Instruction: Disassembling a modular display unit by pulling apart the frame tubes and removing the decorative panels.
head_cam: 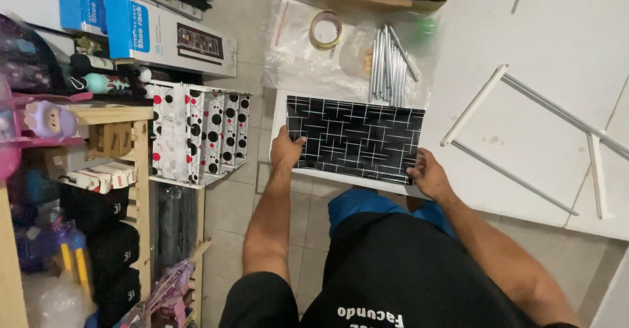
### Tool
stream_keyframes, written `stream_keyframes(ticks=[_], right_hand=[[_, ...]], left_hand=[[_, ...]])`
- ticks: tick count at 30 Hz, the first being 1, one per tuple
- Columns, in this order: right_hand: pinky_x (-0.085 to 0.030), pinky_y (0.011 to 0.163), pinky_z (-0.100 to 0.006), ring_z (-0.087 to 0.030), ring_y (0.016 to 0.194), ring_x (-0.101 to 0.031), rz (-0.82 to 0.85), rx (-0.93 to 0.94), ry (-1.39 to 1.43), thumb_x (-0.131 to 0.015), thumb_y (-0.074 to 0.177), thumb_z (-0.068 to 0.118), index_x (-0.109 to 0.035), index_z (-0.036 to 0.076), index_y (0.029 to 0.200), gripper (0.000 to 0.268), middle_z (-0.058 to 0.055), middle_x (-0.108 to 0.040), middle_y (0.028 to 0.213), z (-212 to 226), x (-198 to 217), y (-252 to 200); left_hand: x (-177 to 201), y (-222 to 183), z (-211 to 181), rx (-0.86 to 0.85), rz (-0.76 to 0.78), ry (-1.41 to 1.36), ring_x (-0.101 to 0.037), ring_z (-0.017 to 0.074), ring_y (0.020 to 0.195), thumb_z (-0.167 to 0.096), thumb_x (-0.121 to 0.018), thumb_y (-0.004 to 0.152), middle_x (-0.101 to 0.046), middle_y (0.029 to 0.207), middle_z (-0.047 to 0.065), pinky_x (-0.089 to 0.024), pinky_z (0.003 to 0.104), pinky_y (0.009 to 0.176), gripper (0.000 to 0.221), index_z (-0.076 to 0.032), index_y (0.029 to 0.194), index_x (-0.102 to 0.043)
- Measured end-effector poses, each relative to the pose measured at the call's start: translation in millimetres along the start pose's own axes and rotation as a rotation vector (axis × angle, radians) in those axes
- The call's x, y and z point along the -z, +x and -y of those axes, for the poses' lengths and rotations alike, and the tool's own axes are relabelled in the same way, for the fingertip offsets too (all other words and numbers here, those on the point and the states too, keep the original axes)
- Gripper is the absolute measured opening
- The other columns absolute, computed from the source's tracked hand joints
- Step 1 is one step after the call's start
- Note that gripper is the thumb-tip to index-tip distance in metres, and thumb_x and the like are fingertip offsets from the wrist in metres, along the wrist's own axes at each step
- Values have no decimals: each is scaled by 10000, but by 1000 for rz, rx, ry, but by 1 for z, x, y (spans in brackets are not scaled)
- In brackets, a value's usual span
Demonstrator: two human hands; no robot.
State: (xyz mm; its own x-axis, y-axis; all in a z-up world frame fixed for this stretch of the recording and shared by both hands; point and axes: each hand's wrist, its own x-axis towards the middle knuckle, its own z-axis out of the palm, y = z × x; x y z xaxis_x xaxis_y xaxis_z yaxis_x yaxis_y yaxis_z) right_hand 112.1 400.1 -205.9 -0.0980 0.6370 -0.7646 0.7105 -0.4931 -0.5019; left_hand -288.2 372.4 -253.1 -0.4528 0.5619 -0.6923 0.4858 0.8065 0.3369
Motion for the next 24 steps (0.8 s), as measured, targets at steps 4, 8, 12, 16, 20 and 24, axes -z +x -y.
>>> stream_keyframes(ticks=[4,8,12,16,20,24], right_hand=[[-508,1056,-542,-444,1216,-626,-117,56,53,-683,958,170,-352,54,1571,706,-280,-608,1371,2,4,0],[-569,1012,-484,-386,1184,-666,-98,110,-68,-689,956,140,-452,58,1520,618,-229,-609,1381,-1,9,8],[-572,1021,-465,-356,1175,-689,14,118,-267,-713,927,190,-470,81,1510,641,-215,-587,1418,-13,15,11],[-566,1021,-464,-345,1182,-685,11,128,-258,-708,927,225,-464,101,1523,656,-204,-582,1421,-41,17,10],[-560,1009,-467,-354,1181,-688,35,118,-283,-690,935,208,-488,98,1502,612,-193,-622,1371,-48,27,-2],[-540,1034,-467,-340,1217,-674,127,16,-182,-678,956,236,-544,115,1454,530,-166,-676,1303,-65,40,-12]], left_hand=[[2,-37,-30,20,-208,-15,-598,374,1275,-385,-824,864,-581,1389,181,-474,568,1067,931,-88,1583,-313],[-22,-66,-53,-475,-437,249,-313,415,1469,-314,-807,869,-370,1539,239,-180,635,1182,757,-51,1487,-459],[-62,-90,-77,-680,-29,499,-120,415,1574,-555,-736,867,-187,1679,222,-107,781,1164,882,-145,1569,-393],[-82,-85,-78,-550,86,695,-36,409,1584,-541,-754,862,-76,1706,211,-157,788,1157,970,-197,1627,-266],[-82,-83,-78,-536,99,746,-16,433,1581,-566,-717,880,-43,1703,226,-157,797,1149,986,-184,1638,-215],[-108,-57,-74,-509,42,751,-116,444,1549,-571,-780,773,-184,1631,232,-137,814,1123,1016,-171,1579,-307]])
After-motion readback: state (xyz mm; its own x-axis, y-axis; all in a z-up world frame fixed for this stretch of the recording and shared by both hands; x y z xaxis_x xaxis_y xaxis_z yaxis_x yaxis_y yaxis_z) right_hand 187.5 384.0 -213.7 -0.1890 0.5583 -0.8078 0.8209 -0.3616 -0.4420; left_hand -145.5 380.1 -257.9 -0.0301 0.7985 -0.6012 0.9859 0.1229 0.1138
